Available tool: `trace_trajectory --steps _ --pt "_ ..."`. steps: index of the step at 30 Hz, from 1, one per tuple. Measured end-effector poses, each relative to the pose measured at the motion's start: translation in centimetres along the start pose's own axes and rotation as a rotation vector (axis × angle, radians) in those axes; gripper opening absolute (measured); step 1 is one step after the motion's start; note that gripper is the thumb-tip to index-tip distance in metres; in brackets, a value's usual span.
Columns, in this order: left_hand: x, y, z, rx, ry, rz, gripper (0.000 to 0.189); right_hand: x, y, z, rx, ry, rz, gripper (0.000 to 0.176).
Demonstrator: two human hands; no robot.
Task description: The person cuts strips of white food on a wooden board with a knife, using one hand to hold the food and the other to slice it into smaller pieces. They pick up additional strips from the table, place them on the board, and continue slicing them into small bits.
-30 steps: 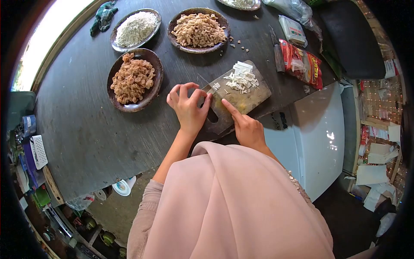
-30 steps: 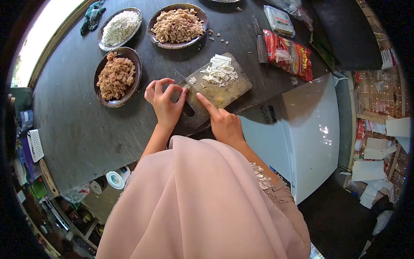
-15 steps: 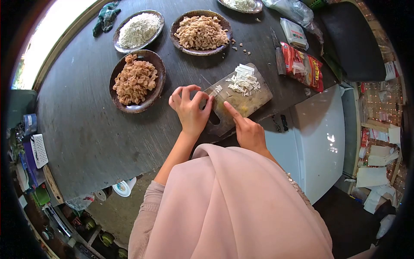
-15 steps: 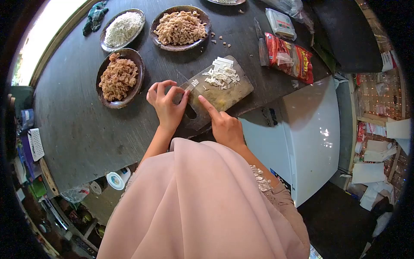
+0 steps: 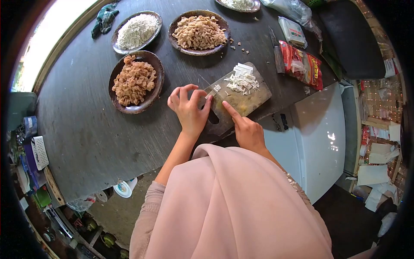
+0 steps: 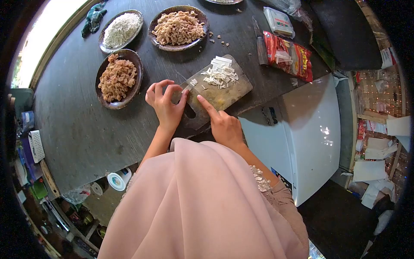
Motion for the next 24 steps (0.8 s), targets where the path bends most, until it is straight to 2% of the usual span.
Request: trace_trajectory --steps 2,8,11,14,24 --pt "-0.18 0.16 0.15 -0.005 -0.009 0.006 0.021 -0.35 0.17 -0.23 -0.022 -0.054 0.054 0.074" --pt "0.07 0.17 -0.04 0.006 0.023 0.020 0.021 0.08 0.20 -0.04 -0.037 -0.047 -0.005 0.083" --pt "0.10 0.14 0.19 -0.003 0.020 0.041 0.019 -0.48 0.27 -0.50 -0.069 -0.092 0.041 0.083" --pt "0.15 0.30 -0.14 -0.025 0.033 0.036 0.018 0.18 0.00 -0.53 -0.042 -0.034 0.024 0.083" --pt "-0.38 -0.07 0.17 -0.015 0.086 0.094 0.014 -0.14 0.14 -0.94 -0.038 -0.046 0.069 0.080"
Point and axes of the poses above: each hand's wrist, its own z-axis towards the middle knuckle, its own x-axis out of the palm, y = z × x, the point moved 10 cm from there along z, towards the middle knuckle, and after that the axes turned 3 degrees about z, right-handed, at the moved point
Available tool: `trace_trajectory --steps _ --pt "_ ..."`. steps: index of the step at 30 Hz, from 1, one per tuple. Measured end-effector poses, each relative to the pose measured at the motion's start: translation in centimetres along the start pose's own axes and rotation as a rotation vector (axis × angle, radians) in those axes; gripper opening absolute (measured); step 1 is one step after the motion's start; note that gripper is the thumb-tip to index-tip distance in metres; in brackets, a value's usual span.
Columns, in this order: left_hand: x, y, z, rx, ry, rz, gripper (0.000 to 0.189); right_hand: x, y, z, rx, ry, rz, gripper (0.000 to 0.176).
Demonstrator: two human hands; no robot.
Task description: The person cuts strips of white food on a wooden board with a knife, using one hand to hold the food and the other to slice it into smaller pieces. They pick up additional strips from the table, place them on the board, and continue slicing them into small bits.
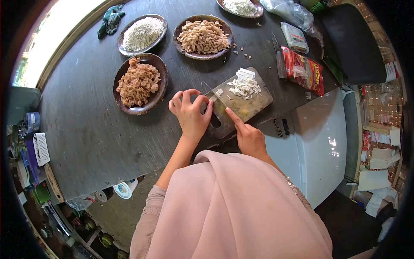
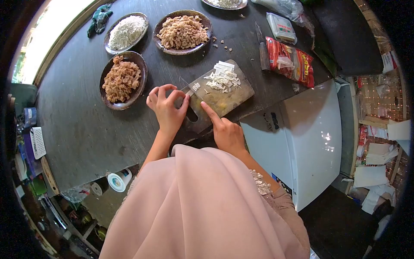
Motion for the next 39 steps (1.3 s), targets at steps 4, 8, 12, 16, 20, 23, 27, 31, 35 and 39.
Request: trace_trajectory --steps 4,8,12,16,20,23,27,31,35,39 --pt "-0.1 0.0 0.1 -0.011 -0.006 -0.011 0.014 0.2 -0.2 0.7 0.007 0.011 -0.048 0.077" --pt "-0.2 -0.1 0.0 0.002 -0.017 0.000 0.013 -0.4 0.2 0.3 -0.020 -0.011 -0.007 0.074" --pt "-0.2 -0.4 -0.6 0.020 -0.019 0.009 0.012 0.1 -0.1 0.5 0.013 0.005 -0.024 0.074" --pt "-0.3 -0.5 -0.6 0.031 -0.030 0.020 0.011 -0.4 0.3 0.7 0.007 0.015 0.019 0.074" --pt "-0.5 -0.7 -0.8 0.042 -0.039 0.032 0.011 0.2 0.3 0.5 0.013 0.052 -0.002 0.074" --pt "-0.5 -0.7 -0.7 0.043 -0.047 0.042 0.011 0.7 0.0 0.5 0.003 0.015 -0.044 0.075" --pt "-0.4 -0.8 -0.9 0.044 -0.042 0.030 0.012 0.2 0.2 0.8 0.003 0.032 -0.014 0.076" --pt "-0.4 -0.8 -1.0 0.044 -0.046 0.025 0.012 -0.1 0.3 0.7 0.000 0.035 0.007 0.075" --pt "-0.5 -0.7 -1.0 0.035 -0.043 0.030 0.012 0.2 -0.1 1.0 0.008 0.055 -0.001 0.075" --pt "-0.4 -0.8 -0.9 0.043 -0.042 0.028 0.012 0.0 0.1 1.3 0.012 0.072 -0.028 0.073"
Point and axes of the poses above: each hand's wrist, its own z-axis towards the middle knuckle, its own x-axis out of the palm, y = z × x, the point moved 10 cm from there along z, towards the middle knuckle, and after that the axes turned 3 degrees about z, right-handed, at the moved point
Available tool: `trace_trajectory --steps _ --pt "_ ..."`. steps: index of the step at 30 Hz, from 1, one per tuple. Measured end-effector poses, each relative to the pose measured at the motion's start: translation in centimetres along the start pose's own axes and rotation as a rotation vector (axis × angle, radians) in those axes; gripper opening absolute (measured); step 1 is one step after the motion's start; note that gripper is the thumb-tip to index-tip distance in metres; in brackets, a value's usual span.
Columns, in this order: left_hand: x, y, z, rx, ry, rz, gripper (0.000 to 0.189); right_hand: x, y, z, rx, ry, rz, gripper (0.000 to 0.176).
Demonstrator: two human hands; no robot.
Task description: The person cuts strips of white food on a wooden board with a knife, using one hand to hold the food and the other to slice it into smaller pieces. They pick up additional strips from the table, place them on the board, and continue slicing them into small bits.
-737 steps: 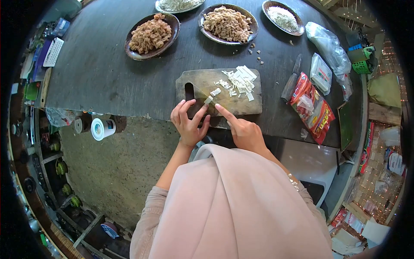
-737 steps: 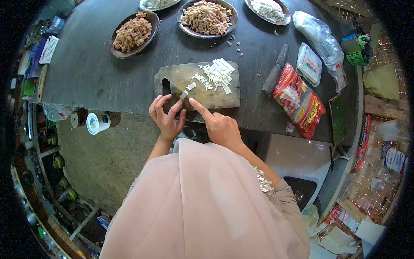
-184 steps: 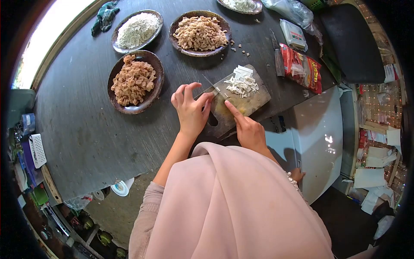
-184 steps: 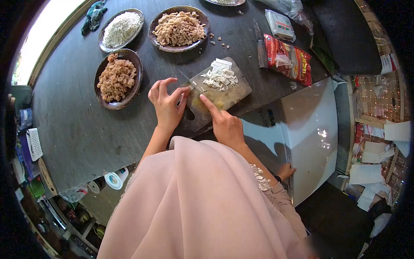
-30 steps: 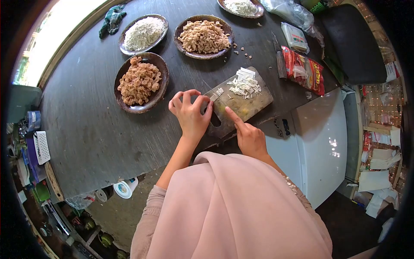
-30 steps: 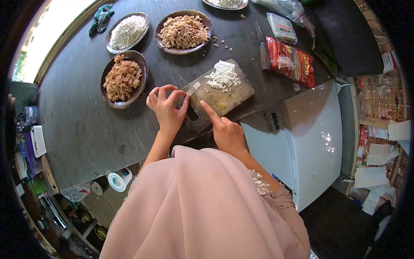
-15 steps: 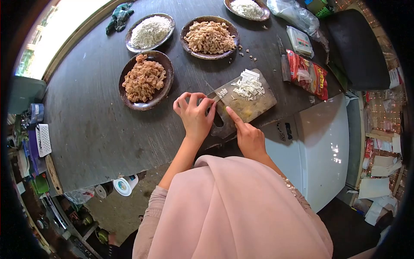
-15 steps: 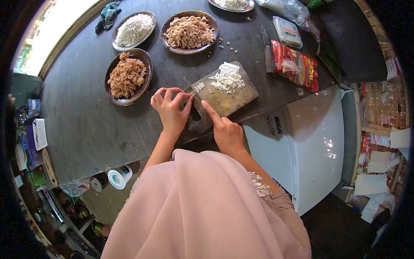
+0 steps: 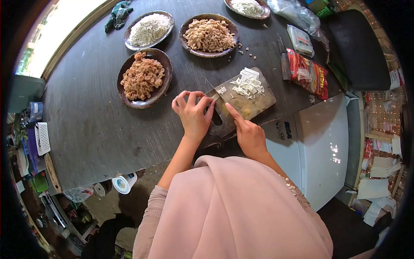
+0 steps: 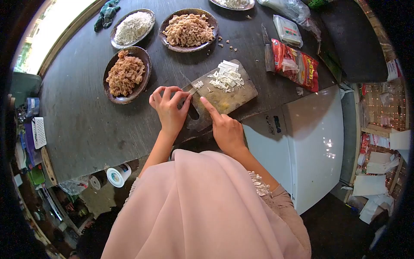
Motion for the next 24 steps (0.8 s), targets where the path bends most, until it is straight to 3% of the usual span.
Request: trace_trajectory --steps 15,24 --pt "-0.1 0.2 -0.2 -0.005 0.002 -0.024 0.012 -0.1 0.6 -0.6 -0.036 -0.025 0.068 0.069" --pt "-0.1 0.1 0.4 0.048 0.003 -0.007 0.012 0.6 0.8 -0.2 0.051 0.014 -0.020 0.065"
Point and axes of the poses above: each hand's wrist, its own z-axis towards the middle knuckle, its own x-axis out of the palm, y = z × x, the point moved 10 cm from there along z, towards the middle knuckle, and after that the axes turned 3 degrees about z, right-handed, at the moved point
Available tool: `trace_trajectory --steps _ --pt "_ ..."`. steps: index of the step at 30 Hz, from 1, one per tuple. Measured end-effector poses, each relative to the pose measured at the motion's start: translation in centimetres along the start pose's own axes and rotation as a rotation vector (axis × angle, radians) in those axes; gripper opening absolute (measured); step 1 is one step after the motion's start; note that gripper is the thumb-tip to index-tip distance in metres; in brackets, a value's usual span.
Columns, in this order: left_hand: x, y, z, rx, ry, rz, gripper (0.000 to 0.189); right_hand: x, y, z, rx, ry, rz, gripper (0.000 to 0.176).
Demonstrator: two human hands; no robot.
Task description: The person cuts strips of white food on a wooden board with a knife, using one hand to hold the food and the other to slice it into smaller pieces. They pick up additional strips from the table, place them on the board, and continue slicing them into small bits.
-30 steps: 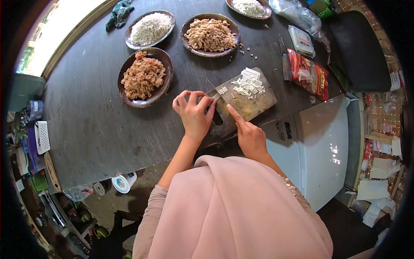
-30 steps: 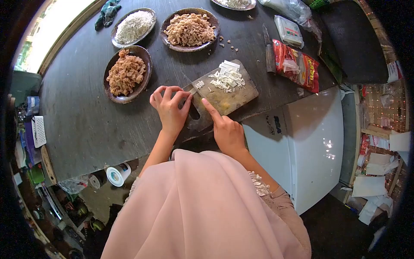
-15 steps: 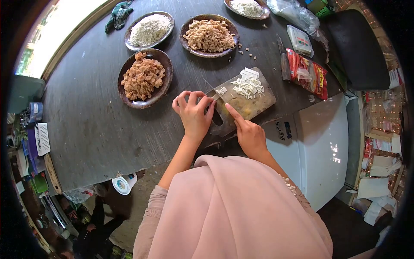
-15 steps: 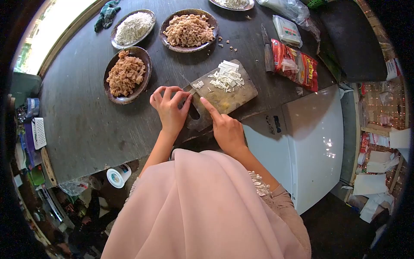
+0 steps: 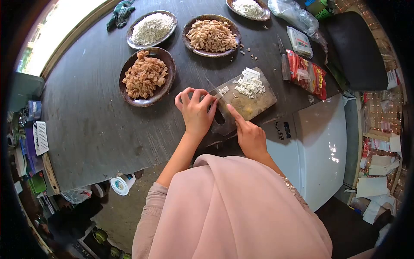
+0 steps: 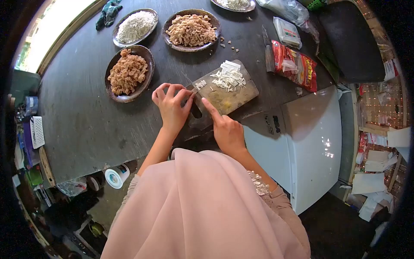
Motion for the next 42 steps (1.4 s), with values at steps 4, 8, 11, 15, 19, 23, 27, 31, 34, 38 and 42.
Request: trace_trajectory --steps 4,8,11,15,19,23,27,31,34,38,42 --pt "0.0 0.0 -0.1 0.005 -0.007 -0.004 0.011 -0.2 0.1 -0.3 -0.062 -0.080 -0.019 0.070" --pt "0.0 0.0 -0.2 0.015 0.000 -0.002 0.011 -0.4 0.7 0.1 -0.068 -0.088 -0.008 0.072" --pt "0.1 0.1 -0.3 0.014 0.004 -0.007 0.011 -0.4 0.5 -0.7 -0.051 -0.061 -0.009 0.073" --pt "0.2 0.1 -0.5 0.018 -0.007 -0.019 0.011 0.3 0.3 -0.7 -0.029 -0.049 -0.053 0.073" --pt "0.2 0.1 -0.5 0.027 -0.023 -0.033 0.010 -0.3 0.7 -0.3 -0.063 -0.086 -0.025 0.075" --pt "0.2 0.2 -0.5 0.023 -0.015 -0.047 0.010 -0.5 0.4 -1.1 -0.017 -0.048 -0.028 0.075" --pt "0.2 0.3 -0.6 0.019 -0.024 -0.028 0.011 0.0 0.0 -1.0 -0.030 -0.067 -0.016 0.073" --pt "0.1 0.3 -0.5 0.016 -0.017 -0.027 0.012 -0.3 0.5 -1.2 -0.052 -0.095 0.003 0.072" --pt "0.1 0.3 -0.5 0.012 -0.018 -0.028 0.012 0.1 0.6 -1.2 -0.033 -0.061 -0.016 0.071" --pt "0.2 0.3 -0.6 0.019 -0.015 -0.029 0.013 0.2 0.7 -0.3 -0.059 -0.097 -0.023 0.069" --pt "0.1 0.4 -0.5 0.008 -0.017 -0.026 0.013 -0.5 1.0 -0.5 -0.075 -0.099 0.036 0.069"
Point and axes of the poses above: each hand's wrist, its own z-axis towards the middle knuckle, its own x-axis out of the palm, y = z × x, the point moved 10 cm from there along z, towards the middle knuckle, and after that the axes turned 3 degrees about z, right-handed, at the moved point
